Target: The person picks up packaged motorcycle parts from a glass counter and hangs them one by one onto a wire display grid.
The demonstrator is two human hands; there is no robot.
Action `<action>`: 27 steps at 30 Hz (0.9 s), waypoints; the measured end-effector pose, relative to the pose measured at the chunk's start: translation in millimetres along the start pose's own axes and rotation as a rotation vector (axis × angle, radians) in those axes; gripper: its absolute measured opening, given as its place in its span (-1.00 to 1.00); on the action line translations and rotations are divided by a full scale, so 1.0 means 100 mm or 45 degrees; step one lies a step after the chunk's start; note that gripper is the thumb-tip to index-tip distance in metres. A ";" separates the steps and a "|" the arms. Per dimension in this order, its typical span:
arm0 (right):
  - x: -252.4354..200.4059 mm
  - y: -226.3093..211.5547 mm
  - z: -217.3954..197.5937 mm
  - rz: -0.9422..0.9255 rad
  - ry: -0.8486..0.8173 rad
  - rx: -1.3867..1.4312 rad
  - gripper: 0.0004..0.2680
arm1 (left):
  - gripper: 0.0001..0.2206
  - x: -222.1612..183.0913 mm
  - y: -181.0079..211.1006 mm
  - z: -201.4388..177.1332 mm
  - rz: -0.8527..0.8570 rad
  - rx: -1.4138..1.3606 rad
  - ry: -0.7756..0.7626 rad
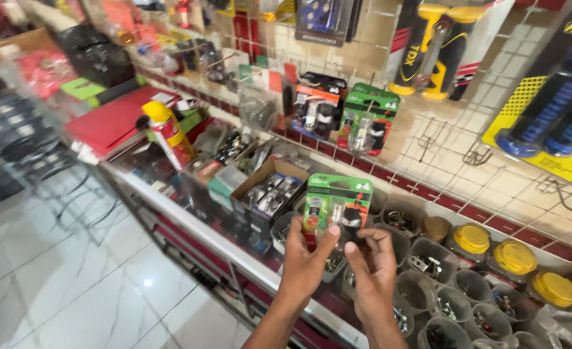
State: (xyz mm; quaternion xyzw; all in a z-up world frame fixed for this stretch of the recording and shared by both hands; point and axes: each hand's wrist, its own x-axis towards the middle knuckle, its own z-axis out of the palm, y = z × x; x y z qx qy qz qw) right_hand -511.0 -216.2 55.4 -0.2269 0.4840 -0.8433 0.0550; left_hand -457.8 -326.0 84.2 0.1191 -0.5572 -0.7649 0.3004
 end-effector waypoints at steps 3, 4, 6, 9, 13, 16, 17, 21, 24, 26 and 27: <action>-0.14 -0.02 -0.03 0.067 -0.202 0.011 -0.69 | -0.73 -0.24 -0.06 -0.01 0.038 0.084 0.164; -0.18 -0.01 -0.03 0.097 -0.236 0.036 -0.69 | -0.74 -0.30 -0.07 -0.03 0.031 0.064 0.196; -0.29 0.03 -0.05 0.174 -0.309 0.079 -0.69 | -0.74 -0.48 -0.09 -0.07 0.010 0.020 0.274; -0.49 0.10 -0.08 0.349 -0.357 0.112 -0.68 | -0.71 -0.81 -0.13 -0.15 -0.024 0.200 0.454; -0.80 0.10 -0.11 0.421 -0.487 0.103 -0.68 | -0.69 -1.24 -0.11 -0.20 0.013 0.373 0.607; -0.93 0.11 -0.07 0.530 -0.547 0.146 -0.66 | -0.70 -1.48 -0.04 -0.24 0.025 0.393 0.658; -0.97 0.12 -0.07 0.543 -0.587 0.137 -0.66 | -0.71 -1.58 -0.02 -0.26 0.024 0.352 0.656; -1.17 0.20 0.10 0.719 -0.735 0.263 -0.62 | -0.70 -1.98 0.14 -0.46 -0.051 0.553 0.791; -1.41 0.21 0.30 0.662 -0.932 0.240 -0.62 | -0.66 -2.28 0.23 -0.64 -0.222 0.637 0.985; -1.58 0.16 0.45 0.764 -1.012 0.326 -0.62 | -0.67 -2.47 0.28 -0.73 -0.214 0.543 1.097; -1.66 0.13 0.52 0.813 -1.058 0.371 -0.62 | -0.68 -2.57 0.31 -0.77 -0.202 0.497 1.158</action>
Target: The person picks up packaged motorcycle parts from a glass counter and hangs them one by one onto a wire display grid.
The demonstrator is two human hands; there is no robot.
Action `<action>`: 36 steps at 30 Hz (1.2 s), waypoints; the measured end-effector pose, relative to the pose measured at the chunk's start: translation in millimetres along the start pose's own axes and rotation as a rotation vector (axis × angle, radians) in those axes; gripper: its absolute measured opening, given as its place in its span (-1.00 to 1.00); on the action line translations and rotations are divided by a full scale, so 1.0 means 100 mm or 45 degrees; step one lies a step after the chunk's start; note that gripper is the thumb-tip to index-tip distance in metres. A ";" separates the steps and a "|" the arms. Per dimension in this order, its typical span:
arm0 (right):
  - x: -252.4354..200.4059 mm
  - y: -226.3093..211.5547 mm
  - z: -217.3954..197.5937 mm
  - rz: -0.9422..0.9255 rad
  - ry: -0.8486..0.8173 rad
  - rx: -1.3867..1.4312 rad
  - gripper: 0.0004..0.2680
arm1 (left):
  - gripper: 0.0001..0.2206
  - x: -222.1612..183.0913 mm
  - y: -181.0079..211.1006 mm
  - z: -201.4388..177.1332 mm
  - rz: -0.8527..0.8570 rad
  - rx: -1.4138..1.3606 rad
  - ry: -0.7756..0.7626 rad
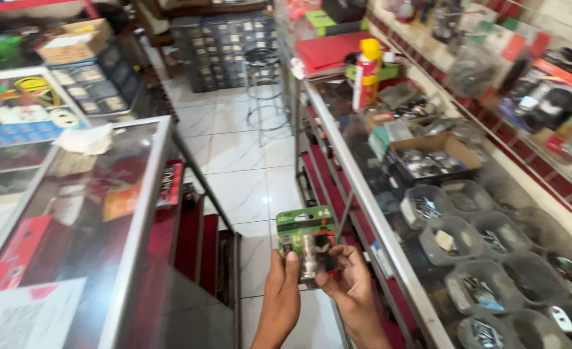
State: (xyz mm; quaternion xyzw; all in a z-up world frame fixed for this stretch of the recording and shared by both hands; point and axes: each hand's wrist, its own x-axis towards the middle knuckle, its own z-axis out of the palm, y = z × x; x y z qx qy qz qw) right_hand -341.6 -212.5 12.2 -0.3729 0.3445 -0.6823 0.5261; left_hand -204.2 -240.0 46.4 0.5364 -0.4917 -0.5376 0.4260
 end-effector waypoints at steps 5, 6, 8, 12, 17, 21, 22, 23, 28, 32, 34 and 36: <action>-0.11 0.21 0.55 0.147 -0.200 -0.112 -0.61 | -0.72 -0.25 -0.18 -0.62 0.103 -0.157 0.240; -0.16 0.28 0.66 0.180 -0.250 -0.137 -0.61 | -0.73 -0.32 -0.24 -0.75 0.104 -0.236 0.277; -0.28 0.40 0.89 0.214 -0.334 -0.139 -0.62 | -0.74 -0.51 -0.38 -1.01 0.135 -0.245 0.355; -0.64 0.68 1.40 0.249 -0.535 -0.240 -0.64 | -0.75 -1.00 -0.63 -1.49 0.103 -0.257 0.637; -1.30 0.93 1.82 0.391 -0.713 -0.372 -0.61 | -0.75 -1.79 -0.82 -1.94 0.019 -0.386 0.885; -1.66 1.01 2.04 0.359 -0.867 -0.450 -0.67 | -0.73 -2.24 -0.90 -2.14 -0.011 -0.470 1.056; -1.74 1.04 2.08 0.399 -0.873 -0.371 -0.69 | -0.74 -2.33 -0.93 -2.20 0.015 -0.477 1.078; -1.80 1.08 2.14 0.440 -0.878 -0.293 -0.72 | -0.74 -2.39 -0.97 -2.26 0.041 -0.483 1.101; -2.16 1.17 2.34 0.500 -0.928 -0.352 -0.77 | -0.76 -2.85 -1.12 -2.46 0.067 -0.405 1.228; -2.39 1.28 2.65 0.495 -1.044 -0.446 -0.78 | -0.78 -3.18 -1.12 -2.66 0.093 -0.343 1.370; -2.43 1.37 2.82 0.477 -1.107 -0.524 -0.77 | -0.77 -3.34 -1.11 -2.78 0.143 -0.140 1.452; -2.41 1.50 2.99 0.477 -1.148 -0.608 -0.77 | -0.72 -3.52 -1.09 -2.92 0.160 0.124 1.506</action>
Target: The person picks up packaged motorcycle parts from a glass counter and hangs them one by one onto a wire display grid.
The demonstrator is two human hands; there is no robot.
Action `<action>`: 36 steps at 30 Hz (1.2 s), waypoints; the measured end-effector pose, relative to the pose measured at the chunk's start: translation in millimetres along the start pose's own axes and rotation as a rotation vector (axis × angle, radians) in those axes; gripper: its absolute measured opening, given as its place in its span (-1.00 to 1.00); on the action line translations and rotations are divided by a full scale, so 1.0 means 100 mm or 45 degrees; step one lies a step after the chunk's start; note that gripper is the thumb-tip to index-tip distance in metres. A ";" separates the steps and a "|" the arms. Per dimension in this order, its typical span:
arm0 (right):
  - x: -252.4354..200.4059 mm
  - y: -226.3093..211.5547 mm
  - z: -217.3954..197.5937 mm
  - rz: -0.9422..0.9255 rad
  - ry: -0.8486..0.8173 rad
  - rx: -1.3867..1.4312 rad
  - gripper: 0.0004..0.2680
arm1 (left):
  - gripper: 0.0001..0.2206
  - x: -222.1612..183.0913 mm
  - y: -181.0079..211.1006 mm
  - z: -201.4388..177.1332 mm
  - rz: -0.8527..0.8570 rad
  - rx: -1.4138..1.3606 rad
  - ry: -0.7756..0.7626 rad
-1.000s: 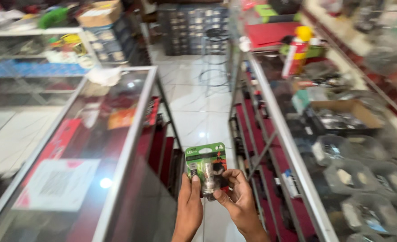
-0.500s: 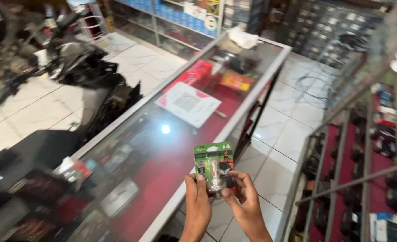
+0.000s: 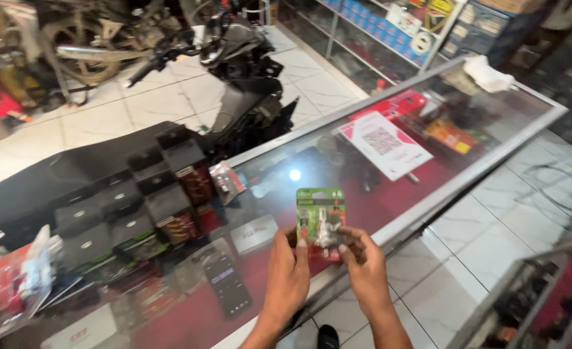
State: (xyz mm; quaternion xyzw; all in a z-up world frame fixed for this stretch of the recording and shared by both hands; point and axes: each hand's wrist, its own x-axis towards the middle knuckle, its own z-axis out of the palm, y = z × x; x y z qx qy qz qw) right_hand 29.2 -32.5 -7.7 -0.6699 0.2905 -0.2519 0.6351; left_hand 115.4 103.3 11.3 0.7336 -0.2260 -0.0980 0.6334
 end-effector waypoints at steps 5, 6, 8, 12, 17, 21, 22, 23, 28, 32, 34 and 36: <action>0.72 0.13 0.31 -0.104 -0.143 -0.100 -0.76 | -0.60 0.30 -0.04 -0.41 0.221 0.637 0.237; 0.85 0.14 0.38 -0.133 -0.176 -0.147 -0.76 | -0.57 0.36 -0.05 -0.46 0.244 0.729 0.276; 1.16 0.11 0.54 -0.127 -0.233 -0.178 -0.77 | -0.50 0.49 -0.07 -0.53 0.194 0.912 0.248; 1.69 0.05 0.88 -0.106 -0.440 -0.138 -0.77 | -0.42 0.73 -0.15 -0.54 0.195 1.125 0.195; 2.04 0.14 1.14 -0.314 -0.497 -0.539 -0.75 | -0.25 0.91 -0.31 -0.50 0.174 1.380 0.265; 2.05 0.14 1.16 -0.381 -0.529 -0.707 -0.77 | -0.20 0.93 -0.41 -0.47 0.113 1.409 0.198; 2.03 0.13 1.17 -0.479 -0.513 -0.712 -0.76 | -0.20 0.95 -0.42 -0.47 0.105 1.398 0.196; 2.00 0.13 1.18 -0.577 -0.497 -0.716 -0.75 | -0.20 0.96 -0.44 -0.46 0.098 1.386 0.193; 1.83 0.13 1.14 -0.878 -0.478 -0.790 -0.74 | -0.22 0.92 -0.47 -0.37 0.081 1.464 0.159; 1.73 0.09 1.13 -0.943 -0.448 -0.926 -0.73 | -0.22 0.92 -0.48 -0.36 0.088 1.493 0.206; 1.73 0.09 1.13 -0.930 -0.440 -0.975 -0.74 | -0.22 0.95 -0.51 -0.36 0.124 1.499 0.254; 1.73 0.10 1.12 -0.900 -0.443 -0.987 -0.76 | -0.20 0.96 -0.54 -0.37 0.122 1.492 0.246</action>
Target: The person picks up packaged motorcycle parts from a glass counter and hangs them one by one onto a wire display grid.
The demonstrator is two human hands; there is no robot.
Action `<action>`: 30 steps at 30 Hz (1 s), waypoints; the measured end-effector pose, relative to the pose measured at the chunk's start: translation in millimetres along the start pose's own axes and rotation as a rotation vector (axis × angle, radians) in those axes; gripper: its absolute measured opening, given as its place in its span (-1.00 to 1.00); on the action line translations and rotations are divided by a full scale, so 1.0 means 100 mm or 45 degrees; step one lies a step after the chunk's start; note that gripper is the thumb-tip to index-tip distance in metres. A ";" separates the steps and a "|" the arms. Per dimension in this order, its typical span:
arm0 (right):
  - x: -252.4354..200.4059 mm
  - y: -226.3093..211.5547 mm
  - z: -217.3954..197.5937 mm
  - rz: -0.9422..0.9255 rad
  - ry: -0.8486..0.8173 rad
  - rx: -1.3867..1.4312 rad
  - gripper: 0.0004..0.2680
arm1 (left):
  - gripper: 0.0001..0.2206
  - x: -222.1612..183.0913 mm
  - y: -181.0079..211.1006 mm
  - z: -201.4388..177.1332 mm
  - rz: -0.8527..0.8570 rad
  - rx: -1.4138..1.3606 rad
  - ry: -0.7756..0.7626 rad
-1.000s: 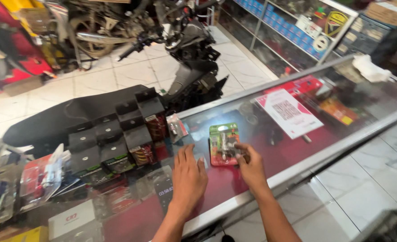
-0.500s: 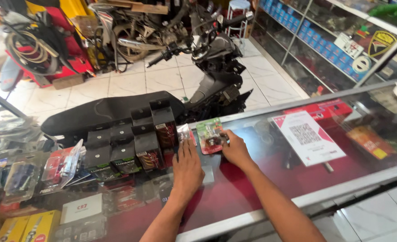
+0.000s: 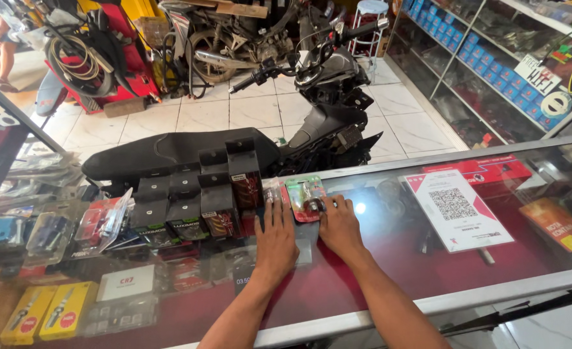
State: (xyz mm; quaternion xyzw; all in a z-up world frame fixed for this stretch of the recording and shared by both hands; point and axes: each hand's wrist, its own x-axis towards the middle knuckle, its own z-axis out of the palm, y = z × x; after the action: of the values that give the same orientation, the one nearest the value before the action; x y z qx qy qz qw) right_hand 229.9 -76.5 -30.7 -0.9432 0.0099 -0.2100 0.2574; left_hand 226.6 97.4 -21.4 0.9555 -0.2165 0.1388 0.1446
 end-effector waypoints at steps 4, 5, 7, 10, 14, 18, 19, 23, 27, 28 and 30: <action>-0.03 0.00 0.00 -0.032 0.028 0.028 -0.63 | -0.18 -0.01 0.02 -0.01 -0.040 -0.019 -0.063; -0.04 0.00 0.01 -0.034 0.025 0.027 -0.62 | -0.19 -0.01 0.01 -0.01 -0.047 0.000 -0.100; -0.02 0.00 0.01 -0.032 0.017 0.018 -0.61 | -0.28 0.01 0.01 -0.02 -0.038 -0.018 -0.072; -0.01 -0.01 0.01 -0.029 0.011 -0.002 -0.60 | -0.46 -0.01 -0.01 -0.02 -0.029 -0.073 0.018; -0.02 -0.05 -0.02 -0.009 0.022 0.002 -0.52 | -0.52 0.00 0.00 -0.01 -0.049 -0.050 -0.005; -0.06 -0.11 -0.09 -0.004 -0.002 0.030 -0.48 | -0.50 0.01 -0.02 0.03 -0.048 -0.045 0.046; -0.07 -0.12 -0.10 -0.014 -0.004 0.026 -0.47 | -0.48 0.00 -0.02 0.04 -0.034 -0.032 0.088; -0.10 -0.09 -0.09 -0.045 -0.006 0.005 -0.49 | -0.45 -0.01 -0.04 0.06 -0.022 -0.006 0.117; -0.09 -0.04 -0.07 -0.088 0.012 0.005 -0.47 | -0.45 0.00 -0.04 0.06 -0.070 -0.016 0.059; -0.09 -0.04 -0.07 -0.087 0.010 0.003 -0.47 | -0.45 -0.01 -0.05 0.07 -0.058 -0.006 0.076; -0.09 -0.04 -0.06 -0.088 0.006 -0.004 -0.48 | -0.44 -0.01 -0.05 0.09 -0.034 0.014 0.113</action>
State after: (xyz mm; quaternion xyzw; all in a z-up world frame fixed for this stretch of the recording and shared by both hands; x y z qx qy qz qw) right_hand 219.0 -75.0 -27.7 -0.9428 -0.0217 -0.2211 0.2486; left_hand 230.1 98.8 -31.3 0.9519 -0.1964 0.1802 0.1508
